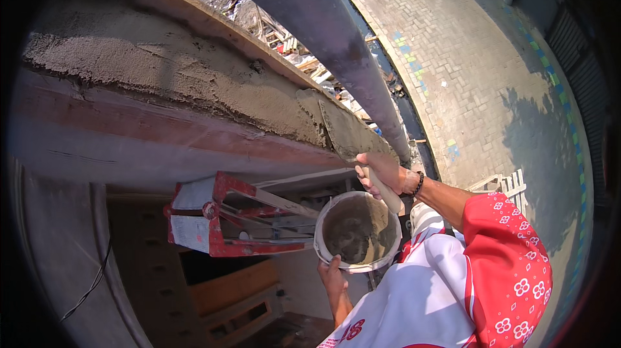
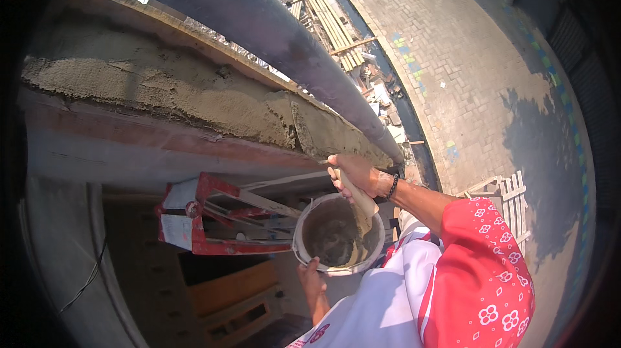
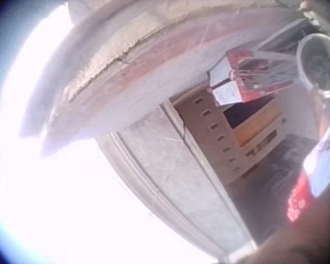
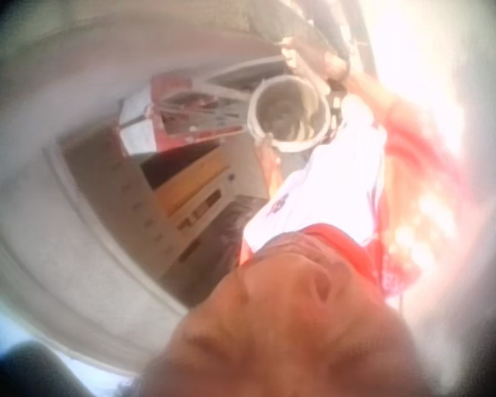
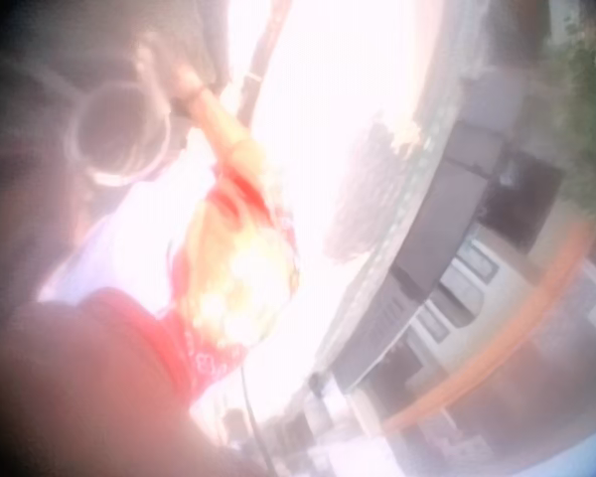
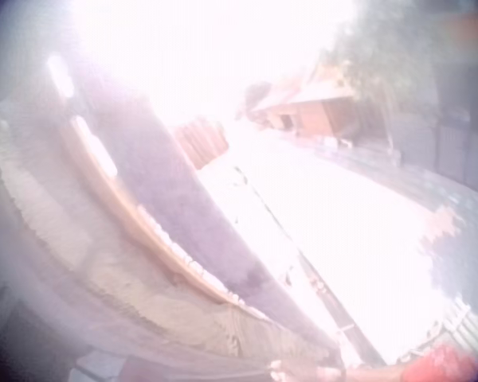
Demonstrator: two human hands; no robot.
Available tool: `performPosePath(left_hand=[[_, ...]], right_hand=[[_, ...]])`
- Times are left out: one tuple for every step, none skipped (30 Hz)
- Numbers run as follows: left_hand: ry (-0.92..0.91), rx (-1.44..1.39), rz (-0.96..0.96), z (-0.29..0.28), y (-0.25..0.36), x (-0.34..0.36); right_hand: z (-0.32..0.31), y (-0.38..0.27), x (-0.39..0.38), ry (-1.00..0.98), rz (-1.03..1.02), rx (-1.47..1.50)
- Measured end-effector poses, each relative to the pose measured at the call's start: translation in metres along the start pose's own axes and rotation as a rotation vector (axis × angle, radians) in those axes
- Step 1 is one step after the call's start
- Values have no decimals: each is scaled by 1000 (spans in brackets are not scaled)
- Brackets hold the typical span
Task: The person scoops cement from a bucket with a trowel and applies it to a vertical wall surface, smoothing it in repeated strokes. The person holds the bucket in the left hand and uses the trowel in the right hand to spread the material along the wall.
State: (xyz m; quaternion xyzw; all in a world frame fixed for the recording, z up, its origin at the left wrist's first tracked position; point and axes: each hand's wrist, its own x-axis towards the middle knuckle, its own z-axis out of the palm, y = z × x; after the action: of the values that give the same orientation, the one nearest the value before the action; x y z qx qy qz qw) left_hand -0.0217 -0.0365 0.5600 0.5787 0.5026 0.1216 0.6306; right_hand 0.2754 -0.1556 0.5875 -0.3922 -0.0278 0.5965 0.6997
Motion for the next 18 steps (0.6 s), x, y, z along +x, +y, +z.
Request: performPosePath(left_hand=[[-5,-1,9,-2,-3,3],[1,22,5,-3,-5,4],[4,47,2,-3,-3,5],[7,73,-1,-2,-1,5],[-6,46,6,1,2,7],[-13,16,15,8,6,5],[-29,-7,23,13,10,5],[-39,-8,13,16,12,5],[-47,-1,3,16,15,6],[-53,5,-6,16,18,6],[-22,-5,-14,18,20,5],[6,-13,-25,21,22,2],[35,-21,-37,22,23,0],[39,-23,-29,21,22,1],[52,-31,-22,18,18,0],[57,-39,-17,15,14,0],[55,-81,20,11,3,4],[55,-124,59,7,-12,11]], right_hand=[[9,-4,-8,1,-42,-63],[19,-6,-17,10,-50,-121],[24,-5,-22,3,-72,-161],[27,-1,-27,-5,-93,-201],[31,4,-30,-14,-114,-241],[34,11,-35,-6,-68,-236],[35,22,-37,-11,-113,-258],[34,32,-41,-17,-157,-290],[33,41,-44,-28,-202,-315],[29,46,-47,10,-246,-369],[24,50,-50,48,-290,-422],[20,54,-52,91,-332,-473],[18,55,-48,120,-351,-440],[14,53,-42,148,-369,-407],[11,50,-37,169,-382,-379],[12,40,-32,207,-345,-336],[12,32,-25,197,-349,-351],[11,25,-17,186,-354,-367]])
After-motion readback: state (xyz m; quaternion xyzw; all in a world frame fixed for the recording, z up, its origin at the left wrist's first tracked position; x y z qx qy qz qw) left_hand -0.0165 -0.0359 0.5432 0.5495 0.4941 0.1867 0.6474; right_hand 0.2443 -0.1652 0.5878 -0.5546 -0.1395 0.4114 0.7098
